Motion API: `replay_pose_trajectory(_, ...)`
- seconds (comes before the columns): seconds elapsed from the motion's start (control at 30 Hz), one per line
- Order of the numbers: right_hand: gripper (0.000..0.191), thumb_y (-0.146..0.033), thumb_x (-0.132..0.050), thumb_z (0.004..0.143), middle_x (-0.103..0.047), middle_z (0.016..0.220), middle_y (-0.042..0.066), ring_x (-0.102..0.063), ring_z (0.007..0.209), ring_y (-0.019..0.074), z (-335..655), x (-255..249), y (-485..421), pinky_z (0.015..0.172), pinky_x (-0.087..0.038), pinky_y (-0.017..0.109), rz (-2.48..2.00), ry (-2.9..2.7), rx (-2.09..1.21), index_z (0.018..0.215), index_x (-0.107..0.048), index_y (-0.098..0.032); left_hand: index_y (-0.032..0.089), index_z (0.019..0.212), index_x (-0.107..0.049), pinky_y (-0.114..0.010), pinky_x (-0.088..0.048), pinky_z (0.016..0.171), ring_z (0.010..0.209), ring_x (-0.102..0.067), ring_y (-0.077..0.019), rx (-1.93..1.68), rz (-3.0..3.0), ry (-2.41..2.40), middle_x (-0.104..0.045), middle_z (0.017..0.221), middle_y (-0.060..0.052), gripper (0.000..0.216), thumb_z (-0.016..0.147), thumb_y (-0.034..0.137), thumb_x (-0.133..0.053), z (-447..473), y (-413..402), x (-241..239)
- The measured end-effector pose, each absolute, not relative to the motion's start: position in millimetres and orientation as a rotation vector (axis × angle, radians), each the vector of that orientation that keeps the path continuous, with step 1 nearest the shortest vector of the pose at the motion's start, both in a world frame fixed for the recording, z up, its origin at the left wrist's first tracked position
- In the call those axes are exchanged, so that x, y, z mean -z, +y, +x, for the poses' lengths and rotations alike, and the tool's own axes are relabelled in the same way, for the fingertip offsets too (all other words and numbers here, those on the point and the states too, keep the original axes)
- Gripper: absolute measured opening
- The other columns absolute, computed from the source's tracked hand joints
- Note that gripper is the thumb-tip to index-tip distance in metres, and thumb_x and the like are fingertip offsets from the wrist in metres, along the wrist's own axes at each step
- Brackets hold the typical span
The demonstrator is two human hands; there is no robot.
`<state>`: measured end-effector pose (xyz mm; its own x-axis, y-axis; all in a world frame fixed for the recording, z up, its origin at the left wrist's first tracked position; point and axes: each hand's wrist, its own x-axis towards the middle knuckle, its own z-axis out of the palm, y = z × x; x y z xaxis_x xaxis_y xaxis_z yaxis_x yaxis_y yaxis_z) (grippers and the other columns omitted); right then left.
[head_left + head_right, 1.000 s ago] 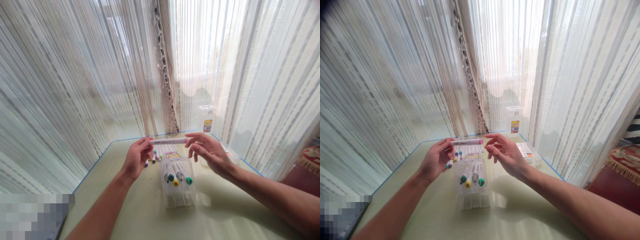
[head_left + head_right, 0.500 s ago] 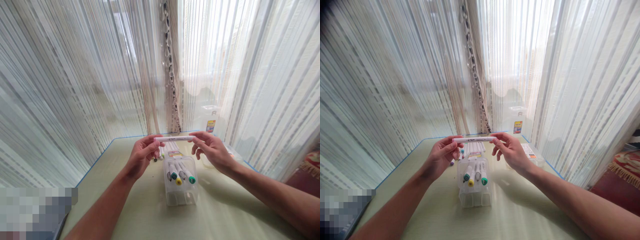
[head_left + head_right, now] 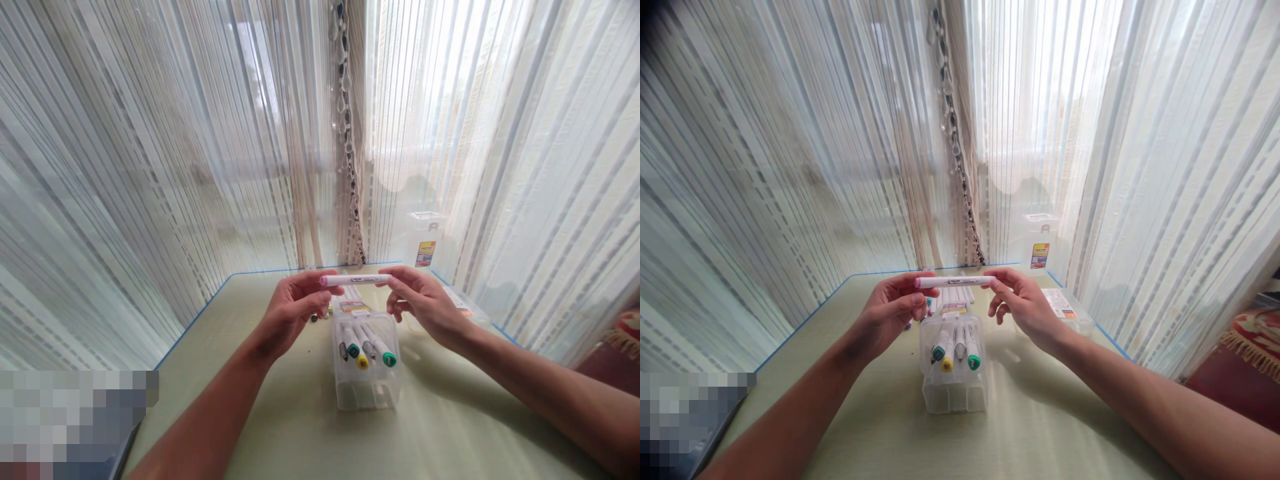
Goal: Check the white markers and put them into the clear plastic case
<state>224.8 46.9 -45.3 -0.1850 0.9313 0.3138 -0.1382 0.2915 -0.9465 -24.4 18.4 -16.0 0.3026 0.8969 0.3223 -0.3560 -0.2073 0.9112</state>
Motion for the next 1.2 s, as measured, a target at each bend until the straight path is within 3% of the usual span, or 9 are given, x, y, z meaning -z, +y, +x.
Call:
replay_pose_trajectory(0.97, 0.043, -0.049, -0.078, 0.08, -0.066, 0.078, 0.001, -0.062, 0.051, 0.012, 224, 39, 44, 0.042, -0.049, 0.025, -0.804, -1.393, -1.12, 0.105, -0.067, -0.016, 0.02, 0.104, -0.08, -0.018, -0.043, 0.058, 0.059, -0.054, -0.006, -1.27, 1.313, 0.616, -0.075, 0.082, -0.006, 0.03, 0.073, 0.02, -0.083, -28, 22, 16)
replay_pose_trajectory(1.2, 0.039, -0.048, -0.076, 0.083, -0.065, 0.067, 0.0, -0.059, 0.046, 0.012, 223, 34, 37, 0.041, -0.049, 0.026, -0.802, -1.431, -1.007, 0.104, -0.067, -0.015, 0.014, 0.096, -0.079, -0.02, -0.042, 0.053, 0.053, -0.052, -0.0065, -1.35, 1.27, 0.814, -0.073, 0.076, -0.007, 0.027, 0.077, 0.033, -0.081, -26, 27, 18)
